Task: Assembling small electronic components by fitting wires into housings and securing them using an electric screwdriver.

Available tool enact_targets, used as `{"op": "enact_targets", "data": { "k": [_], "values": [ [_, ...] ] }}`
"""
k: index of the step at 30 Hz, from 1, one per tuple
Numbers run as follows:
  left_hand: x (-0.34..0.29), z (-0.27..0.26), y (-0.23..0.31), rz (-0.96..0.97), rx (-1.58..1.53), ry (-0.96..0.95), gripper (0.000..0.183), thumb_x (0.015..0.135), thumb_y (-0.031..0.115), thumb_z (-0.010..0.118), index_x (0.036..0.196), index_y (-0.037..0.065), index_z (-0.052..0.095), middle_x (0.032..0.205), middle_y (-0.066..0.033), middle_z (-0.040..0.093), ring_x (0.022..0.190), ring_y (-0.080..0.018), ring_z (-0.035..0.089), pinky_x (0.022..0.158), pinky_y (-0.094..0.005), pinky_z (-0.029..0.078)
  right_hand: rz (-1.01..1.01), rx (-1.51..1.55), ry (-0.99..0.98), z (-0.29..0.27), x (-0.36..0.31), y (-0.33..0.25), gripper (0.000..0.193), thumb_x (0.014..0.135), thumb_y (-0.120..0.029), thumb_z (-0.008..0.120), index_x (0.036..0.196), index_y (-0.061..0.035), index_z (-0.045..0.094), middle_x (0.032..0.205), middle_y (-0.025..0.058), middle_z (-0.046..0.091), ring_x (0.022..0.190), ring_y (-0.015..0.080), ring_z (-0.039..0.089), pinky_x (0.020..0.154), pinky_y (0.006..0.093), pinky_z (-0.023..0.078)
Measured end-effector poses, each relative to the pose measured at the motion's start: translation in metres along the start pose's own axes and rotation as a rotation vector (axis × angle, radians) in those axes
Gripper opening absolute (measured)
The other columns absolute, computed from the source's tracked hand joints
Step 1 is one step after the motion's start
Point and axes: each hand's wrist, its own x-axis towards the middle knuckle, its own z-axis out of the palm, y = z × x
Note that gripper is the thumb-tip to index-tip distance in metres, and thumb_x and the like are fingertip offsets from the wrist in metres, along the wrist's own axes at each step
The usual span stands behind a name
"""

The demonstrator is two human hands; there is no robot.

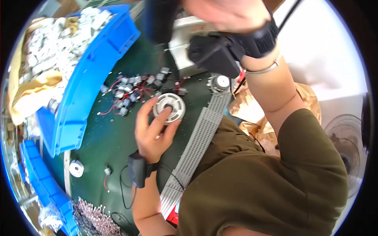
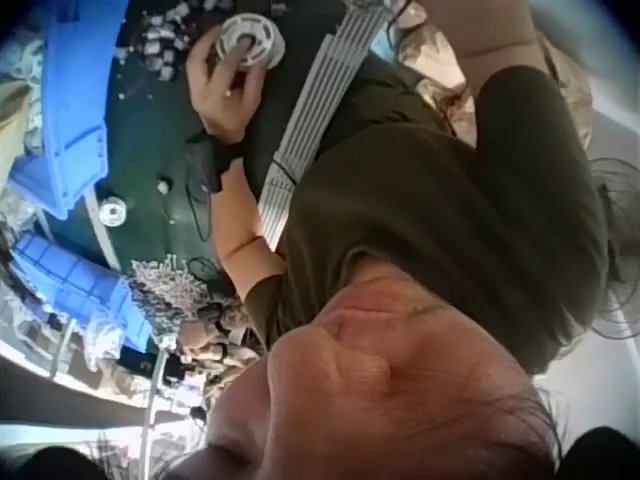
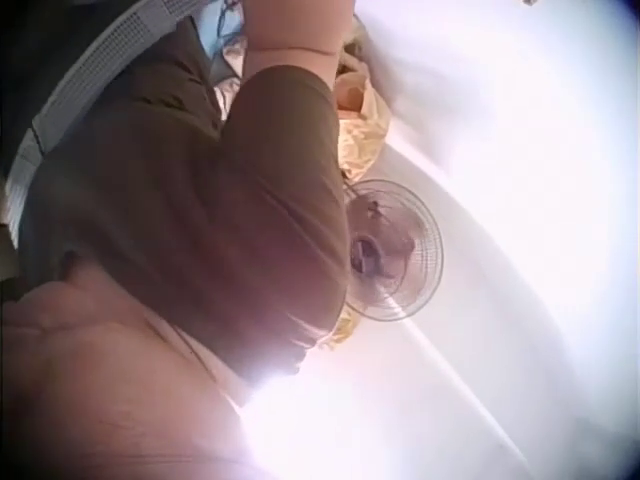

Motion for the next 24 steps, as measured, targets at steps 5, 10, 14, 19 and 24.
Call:
{"op": "enact_targets", "data": {
  "k": [5,10,14,19,24],
  "values": [
    [-0.006,0.002,-0.005,-0.077,-0.034,-0.043,0.037,0.062,0.002,0.077,0.097,0.004,0.065,0.119,-0.0198,0.052,0.101,-0.0324,0.056,0.083,-0.0372,0.049,0.055,-0.274,0.265,-0.035,-0.051,-0.006,0.023,0.077,-0.003,0.068,0.095,0.0009,0.055,0.068,0.0047,0.059,0.051,0.0093,0.054,0.047,0.0213,0.04],
    [-0.009,0.0,-0.005,-0.074,-0.023,-0.059,0.036,0.064,0.005,0.076,0.099,0.005,0.065,0.122,-0.0193,0.05,0.104,-0.0319,0.054,0.086,-0.0376,0.047,0.116,-0.258,0.35,-0.046,-0.066,-0.002,0.025,0.077,-0.002,0.067,0.099,0.0019,0.055,0.066,0.0044,0.059,0.052,0.0096,0.054,0.049,0.0218,0.04],
    [-0.008,0.0,-0.004,-0.053,-0.005,-0.061,0.036,0.065,0.006,0.076,0.099,0.004,0.065,0.122,-0.0195,0.049,0.105,-0.0323,0.054,0.086,-0.0377,0.047,0.148,-0.301,0.377,-0.049,-0.074,0.005,0.028,0.077,-0.003,0.067,0.1,0.0027,0.054,0.064,0.0032,0.058,0.053,0.0091,0.053,0.05,0.0214,0.04],
    [-0.008,0.0,-0.005,-0.05,-0.004,-0.055,0.036,0.065,0.007,0.076,0.1,0.004,0.065,0.122,-0.0198,0.049,0.105,-0.0323,0.054,0.086,-0.0378,0.047,0.152,-0.384,0.373,-0.046,-0.075,0.006,0.03,0.075,-0.003,0.068,0.101,0.0027,0.054,0.062,0.0018,0.057,0.052,0.0084,0.053,0.049,0.022,0.041],
    [-0.008,0.0,-0.005,-0.049,-0.014,-0.056,0.036,0.066,0.008,0.076,0.099,0.004,0.065,0.121,-0.0205,0.05,0.104,-0.0328,0.055,0.086,-0.0382,0.047,0.094,-0.38,0.4,-0.041,-0.079,0.008,0.033,0.074,-0.001,0.068,0.103,0.0021,0.053,0.061,0.0013,0.056,0.052,0.0083,0.053,0.049,0.0223,0.041]
  ]
}}
